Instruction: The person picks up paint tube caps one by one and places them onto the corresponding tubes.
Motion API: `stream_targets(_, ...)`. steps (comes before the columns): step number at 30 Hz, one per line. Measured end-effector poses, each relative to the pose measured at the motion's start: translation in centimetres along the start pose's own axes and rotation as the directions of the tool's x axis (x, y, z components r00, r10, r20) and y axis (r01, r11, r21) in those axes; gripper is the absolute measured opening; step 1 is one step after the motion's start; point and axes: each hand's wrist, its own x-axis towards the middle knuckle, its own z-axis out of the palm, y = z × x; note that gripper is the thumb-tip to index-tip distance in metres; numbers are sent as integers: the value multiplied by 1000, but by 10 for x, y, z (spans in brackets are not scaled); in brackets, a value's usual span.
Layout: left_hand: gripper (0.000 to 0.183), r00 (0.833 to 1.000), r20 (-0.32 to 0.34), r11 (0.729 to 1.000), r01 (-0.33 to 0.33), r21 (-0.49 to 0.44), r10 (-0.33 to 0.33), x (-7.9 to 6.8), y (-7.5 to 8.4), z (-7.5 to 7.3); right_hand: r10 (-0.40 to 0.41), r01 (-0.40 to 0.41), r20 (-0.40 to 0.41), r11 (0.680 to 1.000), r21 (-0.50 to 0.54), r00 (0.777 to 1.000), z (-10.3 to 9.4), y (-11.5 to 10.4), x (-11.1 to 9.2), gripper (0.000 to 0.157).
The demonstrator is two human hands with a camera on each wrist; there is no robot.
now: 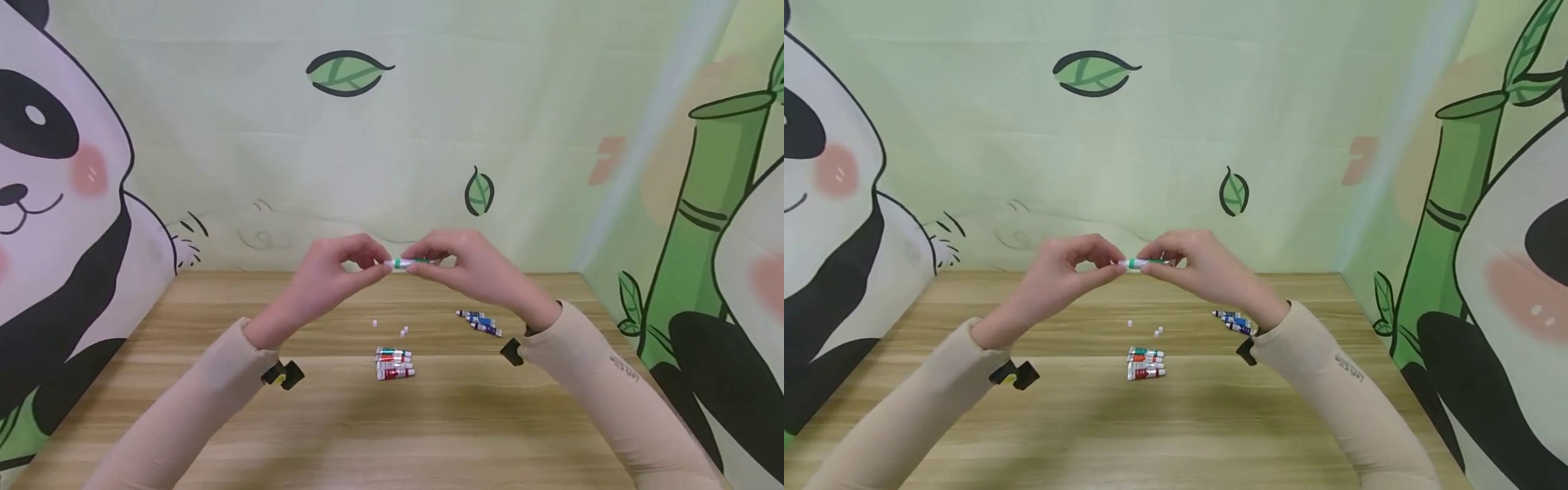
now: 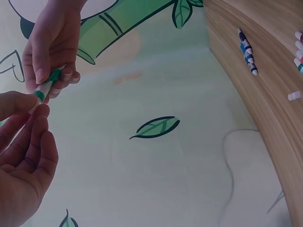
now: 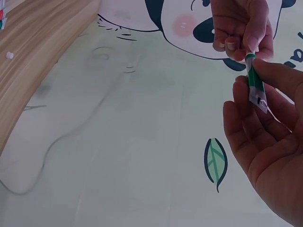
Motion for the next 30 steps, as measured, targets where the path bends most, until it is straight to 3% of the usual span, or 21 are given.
stream_targets(11,7,999,-38,1000,0,-21,-1,-3,-6,4,120,-115,-36,986,124,992,12,6,-7,17)
stream_targets(18,10,998,-64,998,24,-50,-28,-3,-4,4,141,-124,-59,965,232,988,18,9,-7,20)
stream_targets(21,11,997,-68,998,45,-48,-48,-4,-4,4,113,-91,-91,971,222,989,21,9,-7,19)
stream_targets(25,12,994,-55,995,87,-54,-90,-5,-5,5,8,11,-158,993,114,987,26,11,-8,18)
stream_targets(30,13,989,-31,986,143,-84,-146,-6,-7,5,-74,89,-203,994,64,976,31,14,-8,18)
